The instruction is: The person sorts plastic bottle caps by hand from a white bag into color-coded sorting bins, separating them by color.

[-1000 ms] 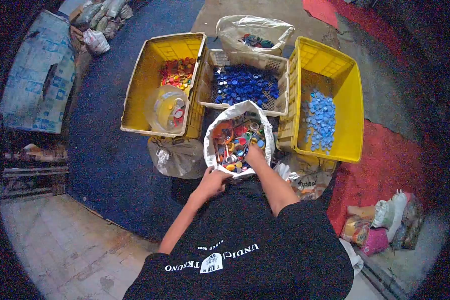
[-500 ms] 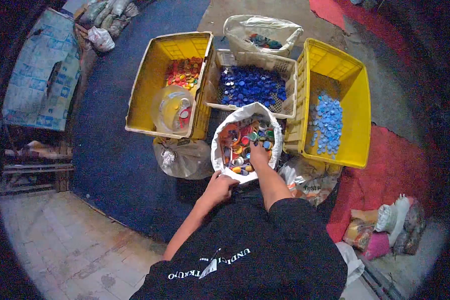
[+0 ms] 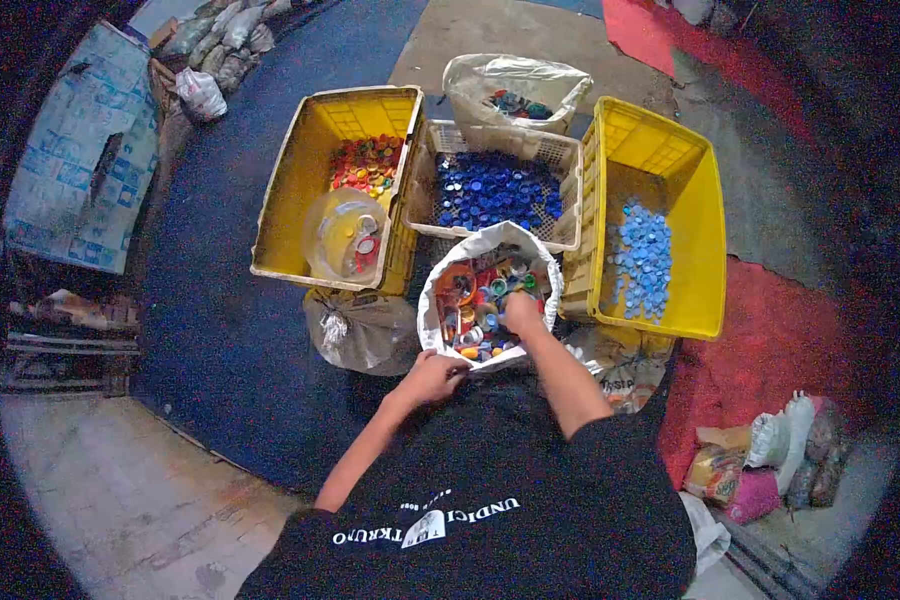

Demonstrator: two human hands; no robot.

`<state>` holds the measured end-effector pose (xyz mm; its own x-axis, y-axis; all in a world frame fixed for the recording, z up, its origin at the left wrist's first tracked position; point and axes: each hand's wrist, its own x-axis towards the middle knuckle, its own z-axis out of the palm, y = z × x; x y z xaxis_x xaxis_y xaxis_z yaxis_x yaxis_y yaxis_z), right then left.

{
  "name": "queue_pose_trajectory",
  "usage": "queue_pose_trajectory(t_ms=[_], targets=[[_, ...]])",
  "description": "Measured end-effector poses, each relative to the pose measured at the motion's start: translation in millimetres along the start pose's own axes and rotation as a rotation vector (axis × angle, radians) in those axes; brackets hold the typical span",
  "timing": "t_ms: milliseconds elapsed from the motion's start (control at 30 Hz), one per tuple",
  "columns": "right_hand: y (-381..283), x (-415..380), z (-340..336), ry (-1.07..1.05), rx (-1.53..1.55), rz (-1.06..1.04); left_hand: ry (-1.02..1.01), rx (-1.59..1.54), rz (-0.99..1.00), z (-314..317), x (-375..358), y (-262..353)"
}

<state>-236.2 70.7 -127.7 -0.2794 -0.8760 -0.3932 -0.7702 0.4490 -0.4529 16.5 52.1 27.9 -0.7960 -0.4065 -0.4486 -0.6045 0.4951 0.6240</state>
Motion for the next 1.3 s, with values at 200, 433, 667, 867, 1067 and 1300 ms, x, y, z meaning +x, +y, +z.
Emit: queue_pose_trajectory(t_ms=[200,433,667,867,1067,1300], targets=[[-33,-44,-82,0.132,0.484,-0.075,0.179,-0.41,0.046,-17,33,-9],[-78,-81,-126,0.127,0.441,-0.405,0.057,-1.638,-0.145,-33,75,17],[-83,-95,-127,0.188,0.449,-0.331,0.019,-1.47,-0.037,-29,89,-3],[-89,-102,-123,0.264,0.35,-0.316,-0.042,-1.425,-0.09,-39,78,9],[-86,-98,-123,0.281,0.389,-0.124,0.041,-1.543,-0.138,-21,91,-9],[-79,-89,-109,0.279,0.337,-0.185,-0.128,-1.494,-0.158,-26,82,10]])
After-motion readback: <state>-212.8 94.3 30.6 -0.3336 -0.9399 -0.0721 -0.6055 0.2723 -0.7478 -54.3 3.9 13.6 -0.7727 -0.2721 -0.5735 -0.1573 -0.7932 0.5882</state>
